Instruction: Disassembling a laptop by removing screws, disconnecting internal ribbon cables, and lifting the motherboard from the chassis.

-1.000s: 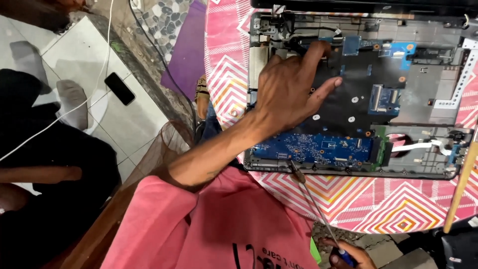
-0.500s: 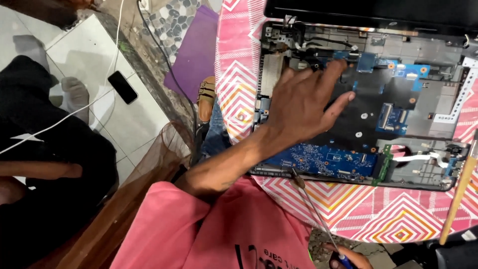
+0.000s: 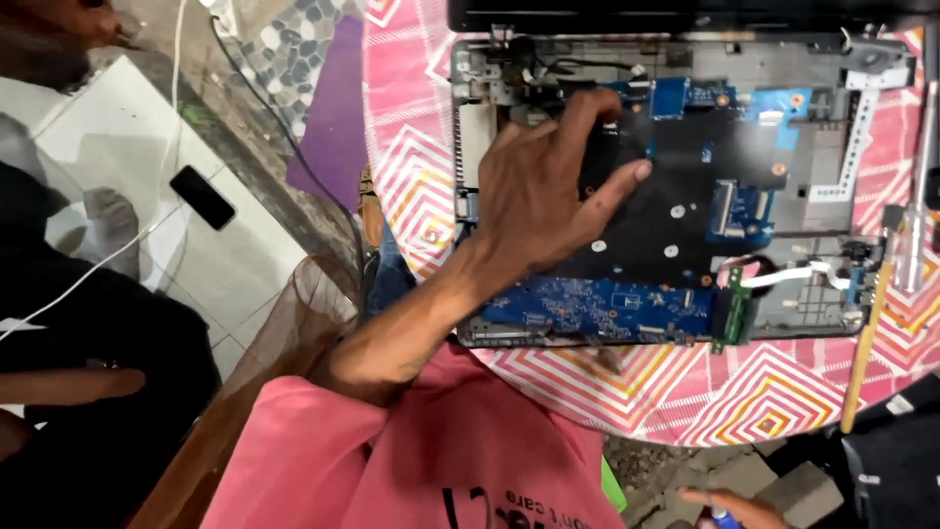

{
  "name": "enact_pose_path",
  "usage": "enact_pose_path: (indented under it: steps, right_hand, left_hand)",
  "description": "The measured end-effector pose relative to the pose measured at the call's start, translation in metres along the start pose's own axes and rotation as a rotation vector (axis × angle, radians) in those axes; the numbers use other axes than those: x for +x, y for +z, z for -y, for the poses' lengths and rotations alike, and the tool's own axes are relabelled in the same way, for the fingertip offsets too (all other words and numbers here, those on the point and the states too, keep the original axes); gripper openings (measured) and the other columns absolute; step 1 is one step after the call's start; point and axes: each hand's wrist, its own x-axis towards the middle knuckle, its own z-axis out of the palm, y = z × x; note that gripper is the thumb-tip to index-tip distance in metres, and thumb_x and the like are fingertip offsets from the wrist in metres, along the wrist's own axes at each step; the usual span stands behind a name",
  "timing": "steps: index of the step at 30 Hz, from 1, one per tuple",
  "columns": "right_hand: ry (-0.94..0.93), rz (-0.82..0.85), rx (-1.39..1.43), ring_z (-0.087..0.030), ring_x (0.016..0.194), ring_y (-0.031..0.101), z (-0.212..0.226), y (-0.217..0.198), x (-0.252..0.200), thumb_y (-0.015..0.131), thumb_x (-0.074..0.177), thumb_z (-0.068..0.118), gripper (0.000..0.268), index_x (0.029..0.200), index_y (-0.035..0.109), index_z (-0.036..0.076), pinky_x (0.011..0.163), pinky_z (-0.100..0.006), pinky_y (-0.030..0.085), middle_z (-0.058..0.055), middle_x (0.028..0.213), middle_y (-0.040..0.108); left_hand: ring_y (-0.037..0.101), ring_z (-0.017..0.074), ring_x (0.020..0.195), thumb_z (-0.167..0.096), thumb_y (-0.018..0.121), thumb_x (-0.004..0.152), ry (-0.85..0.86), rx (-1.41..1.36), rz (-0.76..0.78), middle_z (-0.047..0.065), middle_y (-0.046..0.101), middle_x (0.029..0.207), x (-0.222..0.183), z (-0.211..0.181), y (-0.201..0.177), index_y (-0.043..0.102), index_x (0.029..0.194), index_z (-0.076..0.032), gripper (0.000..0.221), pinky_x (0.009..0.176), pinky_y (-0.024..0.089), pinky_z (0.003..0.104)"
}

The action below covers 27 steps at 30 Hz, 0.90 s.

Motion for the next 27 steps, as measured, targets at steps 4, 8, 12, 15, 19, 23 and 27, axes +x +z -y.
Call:
enact_pose_path:
  steps: [4, 8, 12, 15, 19, 23, 27]
  right_hand:
    - [-0.345, -0.456, 0.458, -0.016, 0.045, 0.065, 0.09, 0.005, -0.036, 0.079, 0.073, 0.01, 0.037, 0.106, 0.084, -0.007, 0.051, -0.027, 0.048, -0.013, 0.056, 0.08]
    - [-0.391, -0.396, 0.407, -0.013, 0.041, 0.058, 0.116, -0.007, -0.023, 0.076, 0.075, 0.007, 0.04, 0.114, 0.081, -0.001, 0.047, -0.027, 0.045, -0.01, 0.053, 0.079]
    - [-0.498, -0.371, 0.653, -0.01, 0.039, 0.036, 0.114, 0.0, -0.019, 0.068, 0.081, 0.0, 0.039, 0.117, 0.074, -0.013, 0.041, -0.028, 0.029, -0.006, 0.046, 0.055]
    - [-0.501, -0.399, 0.706, -0.012, 0.04, 0.042, 0.113, 0.003, -0.02, 0.066, 0.082, -0.001, 0.037, 0.116, 0.073, -0.016, 0.041, -0.03, 0.033, -0.009, 0.047, 0.057]
    - [-0.325, -0.45, 0.479, -0.013, 0.043, 0.053, 0.087, -0.007, -0.022, 0.073, 0.08, 0.01, 0.034, 0.106, 0.086, -0.008, 0.047, -0.029, 0.04, -0.012, 0.052, 0.072]
    - [-0.356, -0.434, 0.645, -0.021, 0.051, 0.061, 0.083, -0.007, -0.028, 0.067, 0.084, 0.003, 0.035, 0.11, 0.08, -0.017, 0.052, -0.033, 0.045, -0.018, 0.061, 0.072]
    - [-0.498, -0.207, 0.667, -0.021, 0.051, 0.061, 0.074, -0.022, -0.019, 0.067, 0.084, -0.002, 0.039, 0.119, 0.073, -0.017, 0.049, -0.035, 0.048, -0.017, 0.058, 0.073]
  left_hand:
    - [0.058, 0.0143, 0.048, -0.044, 0.071, 0.093, -0.007, 0.037, 0.03, -0.008, 0.058, 0.055, 0.0, 0.0, 0.001, 0.046, 0.125, -0.018, 0.049, 0.069, 0.043, 0.032]
    - [0.064, 0.0288, 0.051, -0.048, 0.062, 0.095, -0.002, 0.186, 0.012, 0.002, 0.07, 0.064, 0.006, -0.002, 0.007, 0.044, 0.126, -0.016, 0.048, 0.065, 0.051, 0.042]
    - [0.057, 0.0222, 0.046, -0.042, 0.062, 0.097, 0.05, 0.232, 0.011, 0.0, 0.061, 0.058, 0.003, -0.002, 0.009, 0.046, 0.123, -0.013, 0.042, 0.058, 0.047, 0.037]
    - [0.063, 0.0259, 0.054, -0.04, 0.059, 0.099, 0.082, 0.234, 0.091, 0.003, 0.066, 0.063, 0.004, 0.009, 0.007, 0.045, 0.127, -0.011, 0.043, 0.063, 0.05, 0.041]
    - [0.06, 0.023, 0.05, -0.031, 0.056, 0.102, 0.215, 0.329, 0.315, 0.004, 0.065, 0.064, 0.002, 0.026, -0.004, 0.038, 0.133, -0.007, 0.044, 0.054, 0.049, 0.034]
    - [0.068, 0.028, 0.059, -0.021, 0.059, 0.098, 0.102, 0.239, 0.516, 0.005, 0.069, 0.066, 0.012, 0.027, -0.027, 0.035, 0.144, -0.01, 0.054, 0.079, 0.055, 0.047]
    - [0.057, 0.0271, 0.038, -0.015, 0.057, 0.097, 0.098, 0.033, 0.561, 0.005, 0.065, 0.057, 0.023, 0.027, -0.042, 0.042, 0.135, -0.012, 0.041, 0.042, 0.046, 0.043]
